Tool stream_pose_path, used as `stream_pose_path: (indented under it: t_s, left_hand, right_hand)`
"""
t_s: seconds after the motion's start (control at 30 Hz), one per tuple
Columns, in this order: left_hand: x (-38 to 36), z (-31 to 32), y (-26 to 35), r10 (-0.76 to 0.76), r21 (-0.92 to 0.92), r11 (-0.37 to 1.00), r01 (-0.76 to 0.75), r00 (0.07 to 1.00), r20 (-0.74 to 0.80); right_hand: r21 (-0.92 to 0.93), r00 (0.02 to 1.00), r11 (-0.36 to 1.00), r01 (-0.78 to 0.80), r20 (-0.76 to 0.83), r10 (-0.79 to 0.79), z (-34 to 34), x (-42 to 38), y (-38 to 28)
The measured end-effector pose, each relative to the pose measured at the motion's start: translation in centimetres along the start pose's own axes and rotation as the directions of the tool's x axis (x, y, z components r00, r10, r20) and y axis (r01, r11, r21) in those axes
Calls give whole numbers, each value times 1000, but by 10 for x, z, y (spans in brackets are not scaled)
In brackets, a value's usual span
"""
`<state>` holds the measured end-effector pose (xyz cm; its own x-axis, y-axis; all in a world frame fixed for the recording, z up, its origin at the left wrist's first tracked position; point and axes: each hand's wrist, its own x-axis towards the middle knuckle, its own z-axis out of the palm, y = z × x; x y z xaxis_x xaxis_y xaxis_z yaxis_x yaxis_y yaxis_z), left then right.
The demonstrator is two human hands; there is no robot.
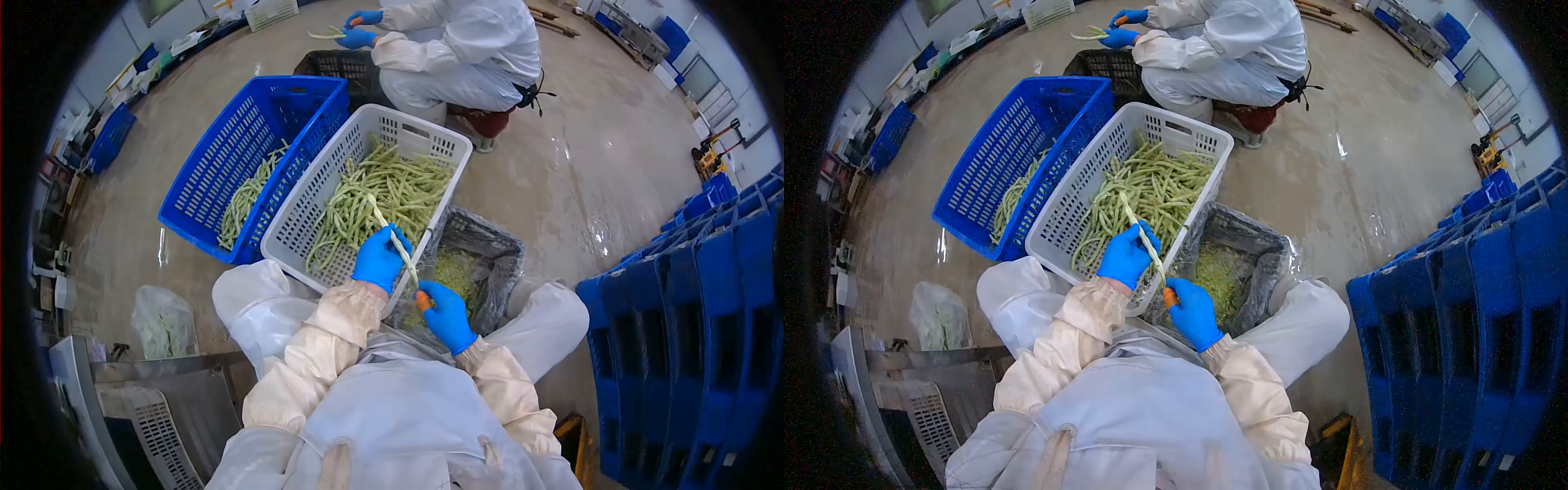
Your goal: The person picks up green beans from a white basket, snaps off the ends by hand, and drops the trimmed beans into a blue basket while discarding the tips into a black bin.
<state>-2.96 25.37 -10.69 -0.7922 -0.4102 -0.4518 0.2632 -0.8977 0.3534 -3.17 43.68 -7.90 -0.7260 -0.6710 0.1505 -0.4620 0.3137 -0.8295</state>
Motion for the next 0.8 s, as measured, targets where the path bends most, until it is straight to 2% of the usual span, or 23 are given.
stream_pose_path:
  t_s: [0.1,0.2,0.27,0.5,0.57,0.6,0.67,0.7,0.77,0.8]
  left_hand:
    - [-3,6,-1,34,-43,998,-36,998,-59]
    - [-4,7,-2,67,-32,997,-67,998,-10]
    - [-3,8,-3,105,13,994,-105,994,-5]
    - [-8,14,-4,159,60,985,-161,987,36]
    - [-16,23,-3,241,238,936,-259,965,100]
    - [-19,27,-4,242,237,936,-259,965,97]
    - [-24,33,-9,311,444,830,-338,941,135]
    - [-28,35,-12,311,443,831,-336,942,130]
    - [-35,36,-15,312,687,622,-375,924,221]
    - [-39,35,-14,289,708,606,-362,930,228]
  right_hand:
    - [7,1000,1000,9,-16,-9,5,0,2]
    - [46,999,999,15,-51,-13,7,1,2]
    - [118,999,992,-37,5,36,6,1,1]
    - [107,997,992,-73,-14,75,15,2,6]
    - [-61,997,995,-81,-21,80,18,3,6]
    - [-61,997,995,-81,-17,80,19,3,6]
    - [-257,999,966,30,49,-18,19,4,-1]
    - [-258,998,966,29,53,-16,20,5,-1]
    - [-189,990,974,127,77,-114,21,9,-2]
    - [-187,990,974,129,85,-115,18,14,0]
